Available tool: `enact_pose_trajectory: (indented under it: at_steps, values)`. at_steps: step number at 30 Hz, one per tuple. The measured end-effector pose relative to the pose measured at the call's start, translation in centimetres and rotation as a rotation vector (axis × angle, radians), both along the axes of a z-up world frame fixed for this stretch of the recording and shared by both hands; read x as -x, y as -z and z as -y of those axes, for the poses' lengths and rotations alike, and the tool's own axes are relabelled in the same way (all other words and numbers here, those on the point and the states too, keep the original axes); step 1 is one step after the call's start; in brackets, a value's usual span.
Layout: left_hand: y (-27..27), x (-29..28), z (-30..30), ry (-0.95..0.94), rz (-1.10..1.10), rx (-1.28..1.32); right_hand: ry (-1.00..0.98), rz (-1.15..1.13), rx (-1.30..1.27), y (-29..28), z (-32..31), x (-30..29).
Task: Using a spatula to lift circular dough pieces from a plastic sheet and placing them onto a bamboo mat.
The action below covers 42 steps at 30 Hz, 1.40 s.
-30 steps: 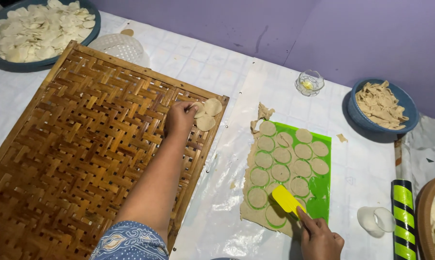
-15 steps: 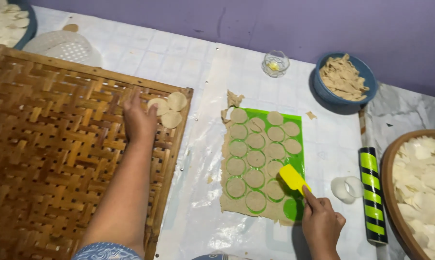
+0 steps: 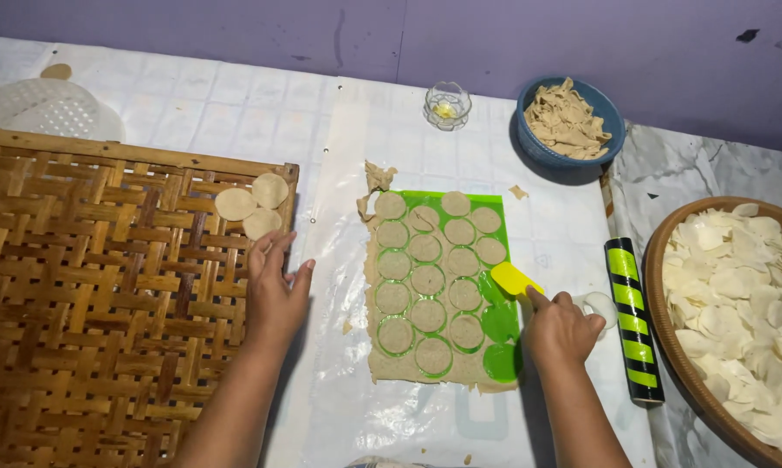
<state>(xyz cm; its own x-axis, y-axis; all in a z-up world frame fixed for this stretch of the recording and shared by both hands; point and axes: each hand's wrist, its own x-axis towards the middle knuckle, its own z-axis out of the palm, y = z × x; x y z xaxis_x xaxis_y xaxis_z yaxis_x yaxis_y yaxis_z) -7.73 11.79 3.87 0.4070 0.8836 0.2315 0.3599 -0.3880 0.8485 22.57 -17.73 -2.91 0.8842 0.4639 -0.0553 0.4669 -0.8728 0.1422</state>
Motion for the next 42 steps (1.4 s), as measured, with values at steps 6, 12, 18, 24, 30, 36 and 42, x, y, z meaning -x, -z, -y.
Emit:
enact_pose_trajectory:
  at_steps: [6,12,18,24,30,36,42]
  values:
    - [-0.2,-0.5,4.4,0.061,0.014,0.204,0.083,-0.097,-0.270,1.7,-1.7,-0.4]
    - [4.9,-2.7,6.4,0.158,0.147,0.463,0.194,-0.373,-0.806,4.7,-0.5,-1.1]
    - [-0.3,-4.8,7.4,0.140,0.156,1.200,-0.362,-0.238,-1.012,-3.2,-1.9,6.4]
    - [6.1,-4.9,6.1,0.259,0.655,1.439,-0.512,-0.305,-0.761,-3.5,-2.2,11.2]
    - [7.4,-2.3,5.0,0.165,0.603,1.247,-0.623,-0.196,-0.722,-3.2,-3.3,12.7]
    - [5.3,-0.3,4.8,0.180,0.502,1.230,-0.599,-0.228,-0.802,-3.1,-3.8,13.0]
    - [2.5,0.2,6.4,0.092,-0.130,0.662,-0.505,-0.263,-0.859,-4.5,-3.7,13.0]
